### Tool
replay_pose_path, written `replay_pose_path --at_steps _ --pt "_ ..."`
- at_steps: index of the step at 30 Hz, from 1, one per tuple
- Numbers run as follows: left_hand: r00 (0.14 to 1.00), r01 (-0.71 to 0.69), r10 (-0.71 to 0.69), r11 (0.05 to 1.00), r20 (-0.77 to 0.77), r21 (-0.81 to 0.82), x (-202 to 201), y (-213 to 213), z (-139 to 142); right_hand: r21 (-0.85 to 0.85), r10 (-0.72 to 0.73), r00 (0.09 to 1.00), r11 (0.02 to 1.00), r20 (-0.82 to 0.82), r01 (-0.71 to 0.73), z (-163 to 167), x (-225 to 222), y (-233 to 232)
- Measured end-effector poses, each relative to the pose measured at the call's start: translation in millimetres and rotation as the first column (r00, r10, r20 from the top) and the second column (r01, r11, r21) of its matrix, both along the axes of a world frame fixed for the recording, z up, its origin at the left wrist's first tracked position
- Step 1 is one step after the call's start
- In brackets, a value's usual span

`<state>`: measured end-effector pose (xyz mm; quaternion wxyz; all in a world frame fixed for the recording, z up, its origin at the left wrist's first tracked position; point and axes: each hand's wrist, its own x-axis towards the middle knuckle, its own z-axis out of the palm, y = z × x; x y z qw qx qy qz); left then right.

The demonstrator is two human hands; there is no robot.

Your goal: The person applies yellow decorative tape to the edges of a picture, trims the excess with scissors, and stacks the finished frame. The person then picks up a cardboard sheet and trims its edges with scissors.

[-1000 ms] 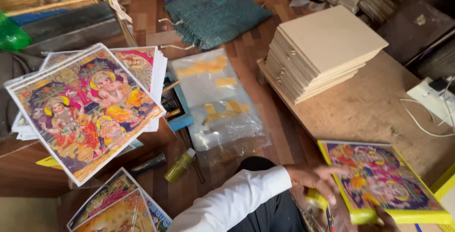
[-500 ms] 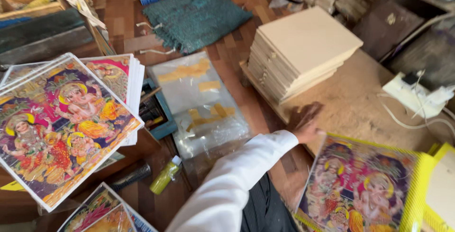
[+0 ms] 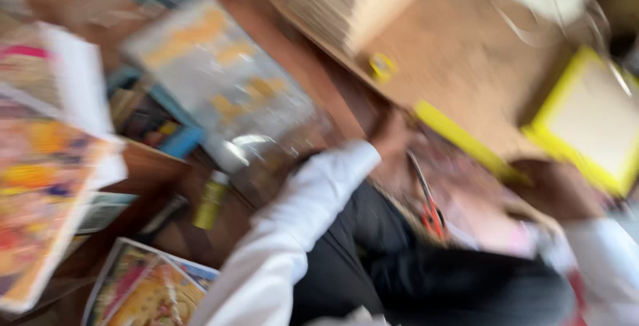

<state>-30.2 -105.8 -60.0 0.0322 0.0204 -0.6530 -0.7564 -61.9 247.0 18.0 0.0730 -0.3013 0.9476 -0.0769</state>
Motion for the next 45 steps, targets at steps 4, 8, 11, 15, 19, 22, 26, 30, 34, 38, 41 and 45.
replay_pose_path --at_steps 4,8,11,15,19,22,26,30,34,38,41,45 --pt "0.998 -0.061 0.045 0.937 -0.054 -0.344 -8 2 -27 0.021 -0.060 0.993 0.998 -0.104 0.063 -7 19 -20" --pt "0.982 -0.006 -0.036 0.975 -0.184 -0.220 -16 -5 -27 -0.077 -0.120 0.986 0.991 -0.114 0.112 12 18 -43" --pt "0.979 0.104 -0.096 0.994 -0.179 0.039 -15 0 -19 -0.119 -0.313 0.945 0.939 0.095 0.323 29 26 -44" --pt "0.985 0.113 -0.102 0.991 -0.137 0.074 -17 4 -16 -0.378 -0.423 0.905 0.833 0.038 0.405 33 44 -15" --pt "0.966 0.149 -0.136 0.988 -0.219 0.042 -25 7 -15 -0.806 -0.276 0.831 0.232 0.483 0.545 -1 61 18" --pt "0.967 0.139 -0.133 0.990 -0.218 0.013 -30 11 -16 -0.660 -0.241 0.660 0.094 0.712 0.746 -31 66 37" --pt "0.980 0.160 -0.152 0.985 -0.125 0.060 -37 13 -20 -0.732 -0.161 0.736 0.095 0.658 0.675 -53 65 41" --pt "0.985 0.146 -0.137 0.986 -0.104 0.085 -39 10 -22 -0.717 -0.204 0.715 0.077 0.669 0.693 -48 66 33" --pt "0.987 0.138 -0.132 0.988 -0.090 0.073 -30 14 -17 -0.694 -0.121 0.687 -0.028 0.717 0.719 -37 66 31" --pt "0.987 0.149 -0.144 0.986 -0.065 0.069 -24 16 -4 -0.638 -0.100 0.630 -0.127 0.770 0.759 -33 60 33" --pt "0.992 0.101 -0.099 0.995 -0.075 0.024 -26 16 3 -0.596 -0.149 0.577 -0.186 0.803 0.781 -32 55 31" --pt "1.000 -0.011 0.011 0.993 0.005 0.121 -36 21 3 -0.582 -0.239 0.532 -0.274 0.813 0.766 -38 49 23"
